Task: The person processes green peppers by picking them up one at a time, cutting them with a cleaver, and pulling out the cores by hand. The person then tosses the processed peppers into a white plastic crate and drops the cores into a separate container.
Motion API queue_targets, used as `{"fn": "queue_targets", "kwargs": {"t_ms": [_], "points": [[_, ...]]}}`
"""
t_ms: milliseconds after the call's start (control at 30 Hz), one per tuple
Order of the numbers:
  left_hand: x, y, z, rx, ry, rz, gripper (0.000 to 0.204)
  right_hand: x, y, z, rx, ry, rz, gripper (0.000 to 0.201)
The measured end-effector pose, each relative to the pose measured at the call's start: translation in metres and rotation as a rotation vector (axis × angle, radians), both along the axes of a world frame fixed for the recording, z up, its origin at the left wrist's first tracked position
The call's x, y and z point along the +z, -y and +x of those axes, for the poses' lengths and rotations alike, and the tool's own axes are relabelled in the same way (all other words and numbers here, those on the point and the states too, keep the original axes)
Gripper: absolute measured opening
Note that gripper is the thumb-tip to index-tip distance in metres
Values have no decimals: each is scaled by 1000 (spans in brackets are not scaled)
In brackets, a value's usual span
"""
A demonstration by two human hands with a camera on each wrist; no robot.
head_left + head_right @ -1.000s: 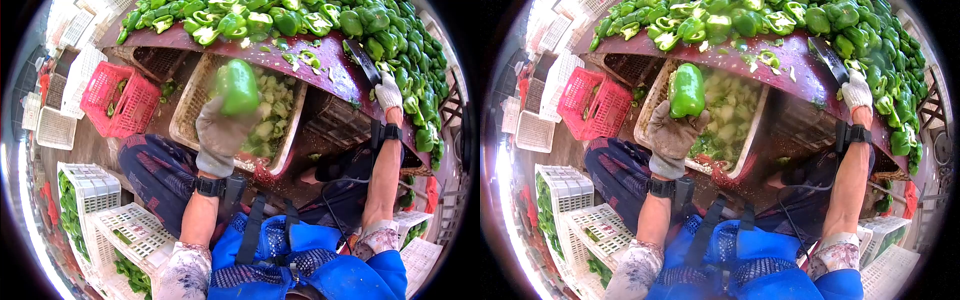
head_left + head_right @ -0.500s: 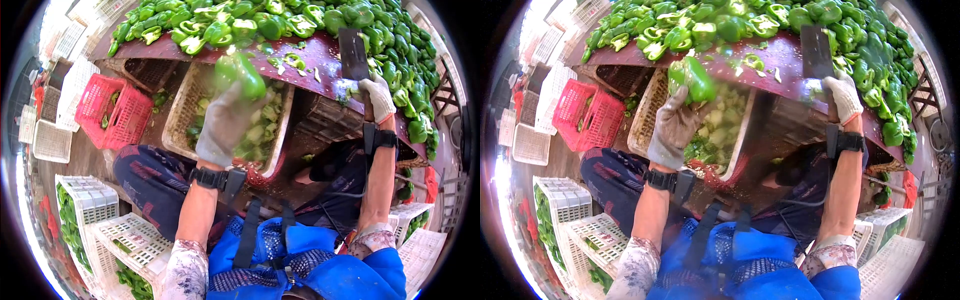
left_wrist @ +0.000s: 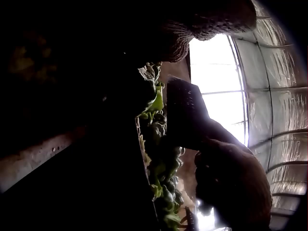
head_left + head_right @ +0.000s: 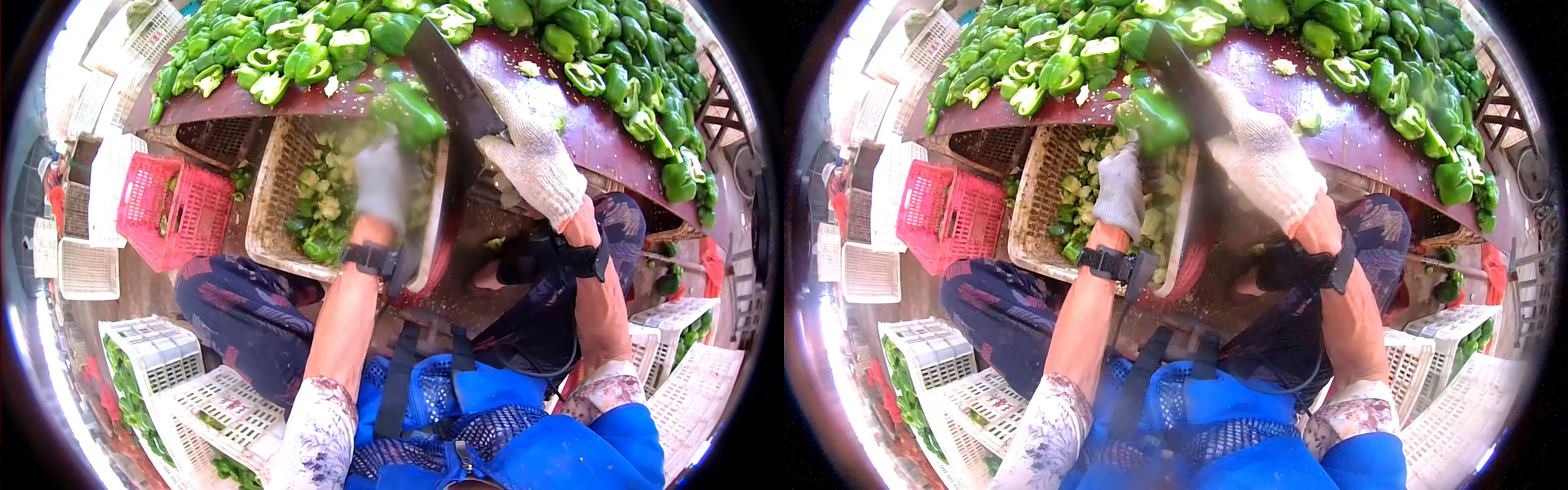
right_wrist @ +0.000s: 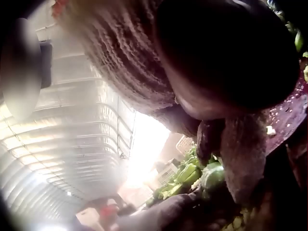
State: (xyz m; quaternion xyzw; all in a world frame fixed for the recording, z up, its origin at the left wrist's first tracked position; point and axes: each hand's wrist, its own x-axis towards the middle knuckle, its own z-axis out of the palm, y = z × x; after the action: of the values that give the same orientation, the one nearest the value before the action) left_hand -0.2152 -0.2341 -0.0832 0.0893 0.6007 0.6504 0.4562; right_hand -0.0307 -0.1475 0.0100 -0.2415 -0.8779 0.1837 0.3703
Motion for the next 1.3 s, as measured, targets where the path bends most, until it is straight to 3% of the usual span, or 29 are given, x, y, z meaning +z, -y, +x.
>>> {"fn": "queue_targets", "kwargs": {"t_ms": [100,133,233,333,400,500,533,667,767,900,933,967,1033,1067,1133,1167,1200,1233,1267,1300], "points": [[-11,-3,-2,-6,-97,24,30,2,7,-4,-34,40,32,69],[-21,-4,-4,-24,-167,66,29,9,14,-7,-56,80,-60,70],[-78,-18,-16,19,-437,122,30,-26,7,-16,-72,231,24,71],[-90,-34,-24,93,-714,234,30,4,9,-25,-75,395,-238,66],[-8,-19,-3,152,-68,56,31,1,-5,-23,-131,412,-214,61],[10,-25,-2,111,-323,-51,36,-5,-25,-11,-232,356,-171,54],[19,-25,3,138,-166,13,33,-8,-36,-6,-274,349,-162,51],[30,-27,11,185,43,-3,24,-21,-76,5,-404,423,-95,42],[18,-24,6,191,98,141,26,-18,-65,-19,-309,458,-91,36],[18,-15,-1,232,79,100,25,-12,-23,-86,-61,515,65,29],[23,-11,-4,210,-80,10,27,-10,-7,-101,-61,547,87,28],[14,-6,-6,218,-163,-7,28,5,21,-103,-163,677,-95,32],[-5,-12,-16,237,-333,-2,30,-2,30,-109,-225,710,-107,35],[-3,-4,-10,254,-75,150,31,3,30,-104,-248,647,-113,38],[-26,5,-16,285,-122,113,31,-30,12,-85,-181,582,86,49],[-19,6,-19,304,-146,111,31,-13,18,-83,-186,559,241,56],[-16,21,-24,253,-171,111,31,9,21,-71,-161,564,-263,66],[-1,39,-27,202,-197,113,33,-17,0,-59,-77,370,-56,68],[17,54,-29,207,-228,-64,34,-44,-21,-47,-14,199,178,71],[19,67,-38,179,-324,-144,33,-34,-16,-38,-83,141,115,72]]}}
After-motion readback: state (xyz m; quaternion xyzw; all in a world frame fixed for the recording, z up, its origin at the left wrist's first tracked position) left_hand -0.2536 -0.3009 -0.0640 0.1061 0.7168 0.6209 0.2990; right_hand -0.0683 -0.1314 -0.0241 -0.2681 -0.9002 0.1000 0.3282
